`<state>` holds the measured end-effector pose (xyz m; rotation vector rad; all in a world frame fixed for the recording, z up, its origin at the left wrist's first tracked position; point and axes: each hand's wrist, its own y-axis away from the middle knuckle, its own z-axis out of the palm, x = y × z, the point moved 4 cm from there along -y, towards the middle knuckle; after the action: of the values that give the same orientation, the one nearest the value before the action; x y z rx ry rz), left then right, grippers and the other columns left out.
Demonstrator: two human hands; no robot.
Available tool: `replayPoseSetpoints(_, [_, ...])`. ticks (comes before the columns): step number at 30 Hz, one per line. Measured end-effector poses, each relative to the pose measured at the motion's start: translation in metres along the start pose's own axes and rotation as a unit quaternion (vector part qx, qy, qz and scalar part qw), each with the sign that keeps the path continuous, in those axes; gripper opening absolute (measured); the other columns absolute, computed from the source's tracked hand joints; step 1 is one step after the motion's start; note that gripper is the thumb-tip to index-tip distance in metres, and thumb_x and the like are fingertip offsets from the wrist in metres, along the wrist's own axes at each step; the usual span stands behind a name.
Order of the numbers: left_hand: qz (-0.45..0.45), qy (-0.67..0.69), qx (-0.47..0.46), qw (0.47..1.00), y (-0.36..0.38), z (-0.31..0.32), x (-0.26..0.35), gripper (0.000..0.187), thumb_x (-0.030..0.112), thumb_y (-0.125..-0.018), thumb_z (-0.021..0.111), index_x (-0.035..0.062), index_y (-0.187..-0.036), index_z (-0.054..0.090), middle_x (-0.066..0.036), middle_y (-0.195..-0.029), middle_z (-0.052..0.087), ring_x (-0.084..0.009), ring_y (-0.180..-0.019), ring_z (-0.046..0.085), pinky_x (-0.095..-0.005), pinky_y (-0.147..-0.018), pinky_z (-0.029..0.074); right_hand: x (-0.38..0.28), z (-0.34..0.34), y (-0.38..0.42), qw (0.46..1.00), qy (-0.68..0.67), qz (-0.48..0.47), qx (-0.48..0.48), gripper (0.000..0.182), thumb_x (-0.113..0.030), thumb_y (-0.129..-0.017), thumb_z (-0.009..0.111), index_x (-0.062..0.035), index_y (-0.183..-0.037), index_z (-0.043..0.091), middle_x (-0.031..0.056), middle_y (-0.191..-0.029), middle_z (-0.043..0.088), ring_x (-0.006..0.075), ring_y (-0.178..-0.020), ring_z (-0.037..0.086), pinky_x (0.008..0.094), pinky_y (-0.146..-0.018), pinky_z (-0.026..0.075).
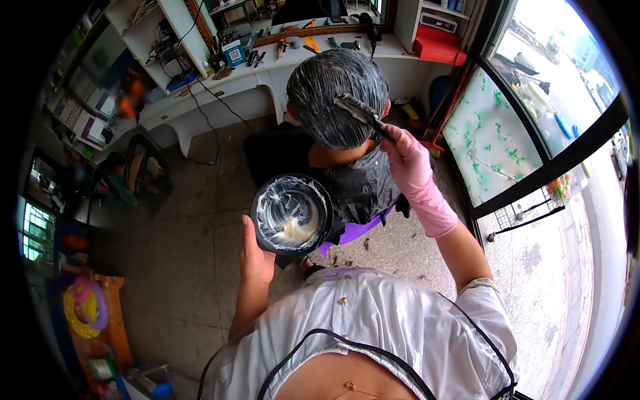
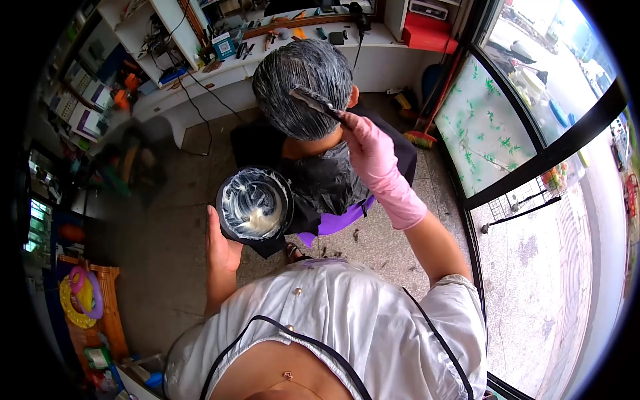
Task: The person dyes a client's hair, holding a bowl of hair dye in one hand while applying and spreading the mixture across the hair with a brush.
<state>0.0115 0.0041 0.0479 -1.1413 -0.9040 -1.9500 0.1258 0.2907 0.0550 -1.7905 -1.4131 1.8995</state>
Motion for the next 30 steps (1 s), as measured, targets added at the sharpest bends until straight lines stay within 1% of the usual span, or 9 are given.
replayPoseSetpoints(6, [0.014,0.019,0.009,1.000,0.003,0.004,0.001,0.057,0.046,-0.089,0.040,0.0003,-0.123,0.041,-0.011,-0.123,0.046,-0.0223,-0.112,0.045,-0.0383,-0.094,0.038,0.015,0.031,0.002,0.997,-0.044,-0.050,-0.036,0.033,0.011,-0.079,0.050,-0.0038,-0.108,0.055,0.0099,-0.090,0.060,0.0166,-0.076,0.060,0.0243,-0.066,0.048])
replayPoseSetpoints(9, [0.010,0.028,0.009,0.999,0.003,0.003,-0.001,0.057,0.047,-0.089,0.040,0.0004,-0.123,0.041,-0.011,-0.123,0.046,-0.0222,-0.112,0.045,-0.0381,-0.094,0.037,0.008,0.036,0.003,0.988,0.082,-0.098,-0.085,0.040,0.008,-0.075,0.054,-0.0067,-0.113,0.052,0.0118,-0.088,0.059,0.0277,-0.073,0.060,0.0288,-0.060,0.049])
replayPoseSetpoints(14, [0.013,-0.004,0.011,1.000,0.003,0.008,0.004,0.056,0.049,-0.090,0.035,0.0036,-0.123,0.043,-0.008,-0.121,0.049,-0.0206,-0.110,0.047,-0.0370,-0.091,0.040,-0.006,0.038,0.009,0.968,0.200,-0.081,-0.131,0.036,0.000,-0.081,0.049,-0.0090,-0.116,0.049,0.0101,-0.083,0.058,0.0277,-0.072,0.058,0.0322,-0.058,0.049])
replayPoseSetpoints(16, [0.011,-0.008,0.005,1.000,0.001,0.006,0.004,0.056,0.049,-0.090,0.036,0.0038,-0.123,0.042,-0.008,-0.121,0.048,-0.0208,-0.110,0.047,-0.0372,-0.091,0.040,-0.010,0.041,0.011,0.961,0.221,-0.109,-0.122,0.046,-0.002,-0.071,0.051,-0.0108,-0.117,0.049,0.0060,-0.076,0.053,0.0230,-0.067,0.056,0.0318,-0.053,0.048])
replayPoseSetpoints(18, [0.007,-0.011,0.002,1.000,0.002,0.008,0.005,0.056,0.049,-0.090,0.036,0.0039,-0.123,0.042,-0.008,-0.121,0.048,-0.0210,-0.110,0.047,-0.0374,-0.091,0.040,-0.018,0.037,0.013,0.961,0.218,-0.113,-0.125,0.033,-0.005,-0.083,0.046,-0.0079,-0.116,0.048,0.0074,-0.077,0.055,0.0251,-0.066,0.055,0.0317,-0.053,0.048])
replayPoseSetpoints(24, [0.000,-0.010,-0.002,1.000,-0.001,0.004,0.004,0.057,0.049,-0.089,0.037,0.0040,-0.123,0.042,-0.008,-0.123,0.047,-0.0211,-0.111,0.046,-0.0373,-0.091,0.039,-0.015,0.027,0.031,0.952,0.237,-0.081,-0.178,0.044,0.001,-0.068,0.053,-0.0095,-0.111,0.053,0.0056,-0.077,0.055,0.0220,-0.068,0.057,0.0303,-0.054,0.049])
replayPoseSetpoints(26, [-0.007,-0.009,-0.003,1.000,-0.001,0.005,0.004,0.058,0.049,-0.089,0.037,0.0037,-0.124,0.042,-0.008,-0.123,0.047,-0.0211,-0.112,0.045,-0.0375,-0.092,0.038,-0.003,0.013,0.033,0.989,0.093,-0.021,-0.108,0.047,0.007,-0.065,0.052,-0.0075,-0.109,0.054,0.0066,-0.076,0.056,0.0222,-0.065,0.057,0.0285,-0.055,0.048])
replayPoseSetpoints(28, [-0.008,-0.012,-0.012,1.000,-0.001,0.007,0.005,0.058,0.049,-0.089,0.037,0.0035,-0.124,0.042,-0.008,-0.123,0.047,-0.0211,-0.112,0.045,-0.0376,-0.093,0.038,0.023,0.014,0.027,0.964,-0.230,0.133,0.034,0.028,0.008,-0.080,0.045,-0.0017,-0.104,0.055,0.0009,-0.074,0.055,0.0092,-0.059,0.051,0.0187,-0.055,0.042])
replayPoseSetpoints(30, [-0.012,-0.017,-0.020,1.000,0.000,0.007,0.005,0.058,0.049,-0.089,0.037,0.0034,-0.124,0.041,-0.008,-0.123,0.047,-0.0211,-0.113,0.044,-0.0376,-0.093,0.037,0.024,0.005,0.013,0.965,-0.187,0.165,0.075,0.020,0.001,-0.087,0.044,-0.0001,-0.104,0.055,-0.0024,-0.073,0.053,0.0036,-0.060,0.045,0.0155,-0.055,0.037])
